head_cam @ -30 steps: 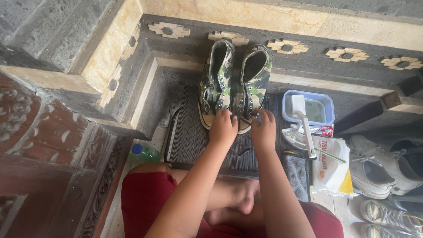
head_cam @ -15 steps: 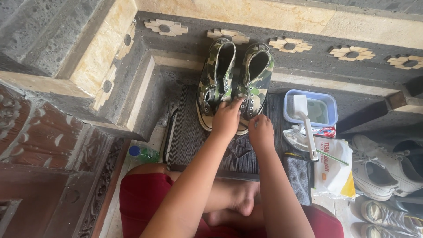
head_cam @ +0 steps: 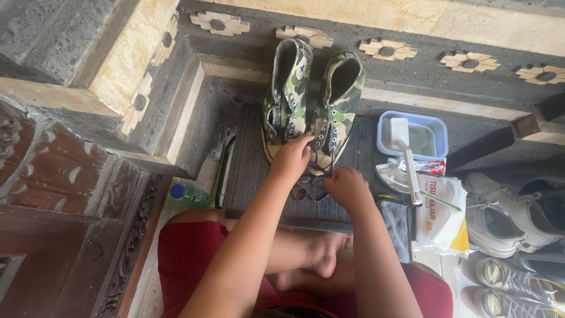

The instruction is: The person sits on the floor and threads a black shoelace through the eyelets of a camouflage-patterned sneaker. They pull the lace through each eyelet in sequence and adjust the tension, working on one shoe while the other remains beside it.

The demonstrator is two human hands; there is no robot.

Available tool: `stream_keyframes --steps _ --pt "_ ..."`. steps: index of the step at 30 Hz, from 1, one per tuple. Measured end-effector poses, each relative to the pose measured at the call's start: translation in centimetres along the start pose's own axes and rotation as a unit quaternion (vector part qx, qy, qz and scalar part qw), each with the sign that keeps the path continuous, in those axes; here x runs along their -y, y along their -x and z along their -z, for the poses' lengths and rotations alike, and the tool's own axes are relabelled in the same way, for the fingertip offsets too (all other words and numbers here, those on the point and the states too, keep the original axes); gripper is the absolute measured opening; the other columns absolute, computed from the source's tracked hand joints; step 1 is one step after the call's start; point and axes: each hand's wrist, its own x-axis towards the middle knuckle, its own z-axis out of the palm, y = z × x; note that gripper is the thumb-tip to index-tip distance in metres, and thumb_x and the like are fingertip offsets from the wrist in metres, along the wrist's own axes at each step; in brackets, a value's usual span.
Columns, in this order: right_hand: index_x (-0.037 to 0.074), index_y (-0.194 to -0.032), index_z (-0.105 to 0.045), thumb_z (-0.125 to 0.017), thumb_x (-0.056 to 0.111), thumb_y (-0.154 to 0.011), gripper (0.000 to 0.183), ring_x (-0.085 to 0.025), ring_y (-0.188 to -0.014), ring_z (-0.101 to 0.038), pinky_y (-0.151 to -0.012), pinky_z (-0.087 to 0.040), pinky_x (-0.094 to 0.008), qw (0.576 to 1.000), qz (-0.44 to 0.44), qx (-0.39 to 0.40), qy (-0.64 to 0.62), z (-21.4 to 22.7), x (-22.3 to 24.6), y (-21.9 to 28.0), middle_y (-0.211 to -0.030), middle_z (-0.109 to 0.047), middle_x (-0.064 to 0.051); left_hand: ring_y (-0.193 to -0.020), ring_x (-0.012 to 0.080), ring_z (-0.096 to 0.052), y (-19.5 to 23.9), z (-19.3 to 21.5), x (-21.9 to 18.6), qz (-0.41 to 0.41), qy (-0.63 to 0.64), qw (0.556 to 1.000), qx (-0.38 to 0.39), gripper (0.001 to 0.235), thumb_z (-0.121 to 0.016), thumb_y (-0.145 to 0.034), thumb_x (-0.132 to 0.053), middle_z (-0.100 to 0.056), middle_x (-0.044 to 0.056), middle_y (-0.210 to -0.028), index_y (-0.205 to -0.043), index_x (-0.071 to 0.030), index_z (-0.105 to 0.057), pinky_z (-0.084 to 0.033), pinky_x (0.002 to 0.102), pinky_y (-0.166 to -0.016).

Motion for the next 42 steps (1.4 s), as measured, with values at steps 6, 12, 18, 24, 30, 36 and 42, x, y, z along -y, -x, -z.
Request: stream_keyframes --steps 6,12,18,24,30,36,42 --pt "0.002 -0.092 -0.075 -0.063 0.031 -0.086 0.032 -0.042 -0.133 -0.057 -0.105 -0.048 -0.060 0.997 0.031 0.040 -0.065 2.0 2.0 2.5 -0.126 -0.069 -0.021 -0.106 0.0250 -0.073 1.0 -1.8 0.9 0.024 -0.012 0.999 -0.019 0.027 -0.061 -0.100 -0.033 -0.072 0.008 -0.119 -0.122 -0.019 -0.068 -0.062 0.037 -0.089" --pt "0.007 -0.100 -0.071 -0.062 0.024 -0.092 0.022 -0.036 -0.113 -0.067 -0.091 -0.059 -0.052 0.980 -0.034 0.008 -0.198 0.0 0.3 1.4 -0.111 -0.071 -0.018 -0.091 0.0301 -0.075 1.2 -0.7 -2.4 0.045 -0.102 0.993 -0.036 0.031 -0.071 -0.090 -0.042 -0.070 0.010 -0.105 -0.104 -0.014 -0.071 -0.063 0.041 -0.079" --pt "0.001 -0.143 -0.048 -0.064 0.023 -0.095 0.054 -0.039 -0.112 -0.069 -0.081 -0.066 -0.043 0.921 -0.131 -0.046 -0.365 2.1 2.6 1.6 -0.138 -0.056 -0.030 -0.079 0.0287 -0.076 0.4 -1.2 -4.2 0.080 -0.138 0.986 -0.050 0.042 -0.070 -0.090 -0.041 -0.066 0.012 -0.096 -0.113 -0.008 -0.059 -0.065 0.039 -0.068" --pt "-0.003 -0.145 -0.053 -0.064 0.044 -0.099 0.067 -0.035 -0.099 -0.073 -0.080 -0.063 -0.052 0.934 -0.131 -0.021 -0.332 -0.5 0.3 -2.1 -0.117 -0.069 -0.026 -0.068 0.0311 -0.074 -1.5 -1.7 -4.8 0.072 -0.170 0.982 -0.047 0.032 -0.064 -0.089 -0.033 -0.061 0.010 -0.087 -0.102 -0.004 -0.061 -0.063 0.042 -0.055" --pt "-0.004 -0.142 -0.055 -0.083 0.043 -0.086 0.077 -0.042 -0.110 -0.069 -0.083 -0.063 -0.056 0.941 -0.091 -0.058 -0.319 -2.0 -1.1 -3.5 -0.128 -0.063 -0.027 -0.070 0.0363 -0.075 -1.4 -2.7 -2.4 0.032 -0.132 0.989 -0.054 0.019 -0.057 -0.088 -0.018 -0.064 0.014 -0.087 -0.098 -0.002 -0.060 -0.063 0.044 -0.058" --pt "-0.010 -0.144 -0.042 -0.083 0.029 -0.086 0.080 -0.052 -0.123 -0.057 -0.098 -0.055 -0.066 0.932 -0.057 -0.113 -0.339 -1.2 0.1 -2.2 -0.137 -0.051 -0.032 -0.074 0.0386 -0.074 0.8 -2.1 -2.6 0.032 -0.078 0.993 -0.080 0.016 -0.053 -0.090 -0.011 -0.063 0.019 -0.091 -0.099 0.001 -0.058 -0.064 0.043 -0.063" --pt "-0.010 -0.142 -0.038 -0.083 0.022 -0.088 0.078 -0.051 -0.107 -0.066 -0.090 -0.062 -0.058 0.914 0.010 -0.137 -0.382 -0.8 -0.9 -3.9 -0.137 -0.047 -0.031 -0.069 0.0389 -0.073 -0.1 -1.5 -3.2 -0.002 -0.080 0.993 -0.091 0.015 -0.054 -0.090 -0.012 -0.062 0.018 -0.102 -0.101 -0.002 -0.056 -0.063 0.043 -0.059"
